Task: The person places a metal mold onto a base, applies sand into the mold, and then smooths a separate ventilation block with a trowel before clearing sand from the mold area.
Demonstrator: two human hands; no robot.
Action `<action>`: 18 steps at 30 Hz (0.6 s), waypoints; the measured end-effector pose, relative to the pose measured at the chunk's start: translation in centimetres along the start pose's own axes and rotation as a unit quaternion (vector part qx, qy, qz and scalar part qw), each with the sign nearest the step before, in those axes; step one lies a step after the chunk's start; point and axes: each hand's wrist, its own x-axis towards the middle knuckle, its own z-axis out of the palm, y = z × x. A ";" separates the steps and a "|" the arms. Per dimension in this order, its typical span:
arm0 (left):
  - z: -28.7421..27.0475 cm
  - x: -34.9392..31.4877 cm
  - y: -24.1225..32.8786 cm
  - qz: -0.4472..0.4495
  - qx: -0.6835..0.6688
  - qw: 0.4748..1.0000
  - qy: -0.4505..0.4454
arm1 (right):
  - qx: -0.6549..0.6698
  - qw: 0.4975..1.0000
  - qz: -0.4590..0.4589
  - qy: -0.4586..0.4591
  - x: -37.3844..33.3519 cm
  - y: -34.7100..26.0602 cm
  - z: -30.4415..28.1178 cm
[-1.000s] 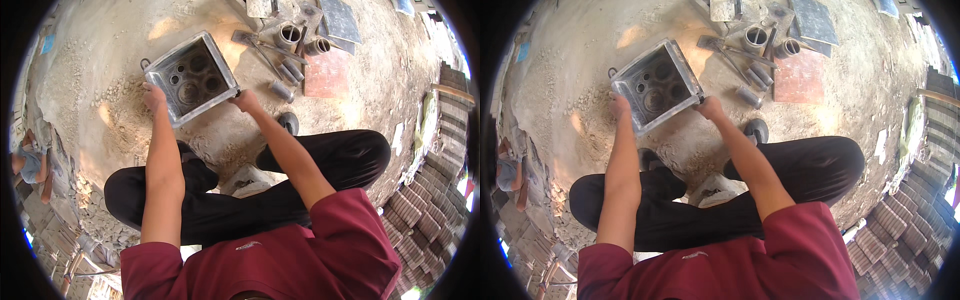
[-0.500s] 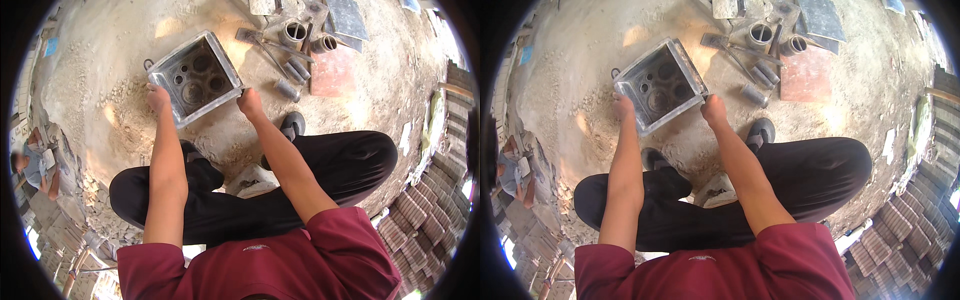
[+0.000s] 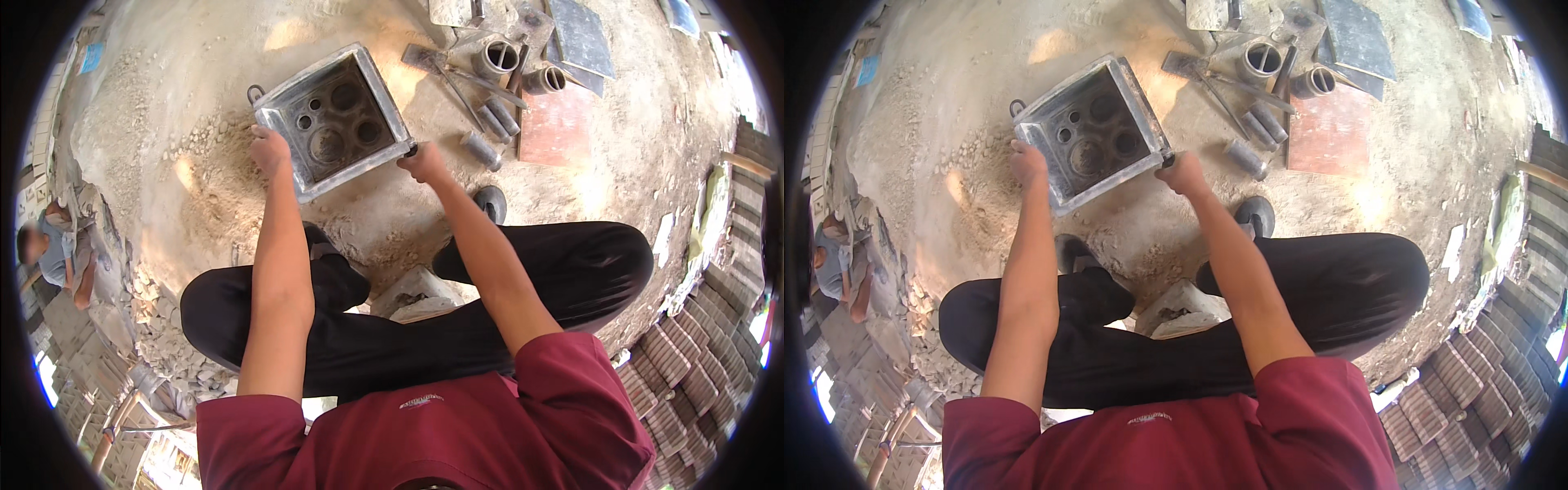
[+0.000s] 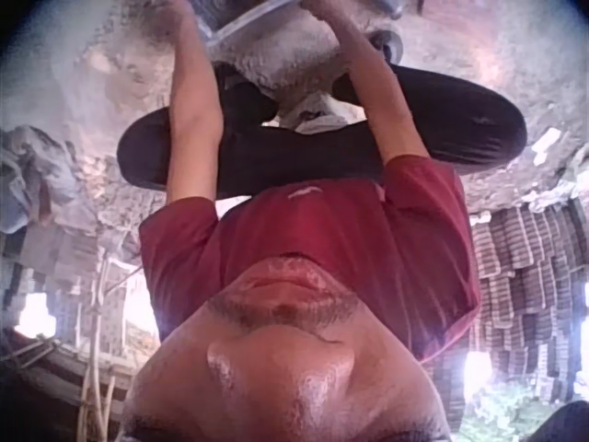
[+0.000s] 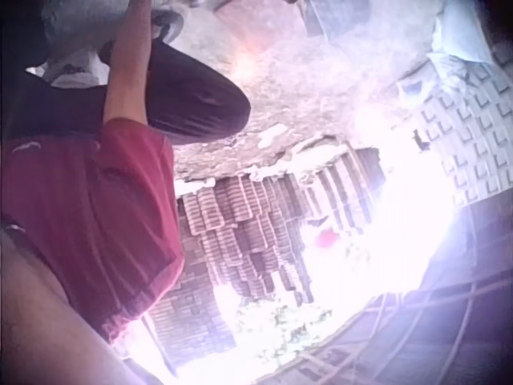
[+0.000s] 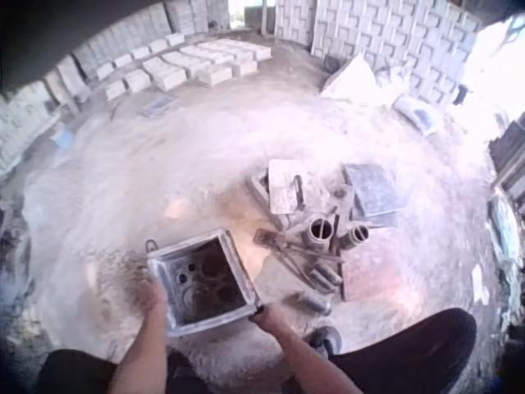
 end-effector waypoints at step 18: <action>-0.5 0.8 -1.1 -0.005 -0.024 0.999 -0.025 | -0.166 0.964 0.027 0.207 -1.8 -2.8 3.0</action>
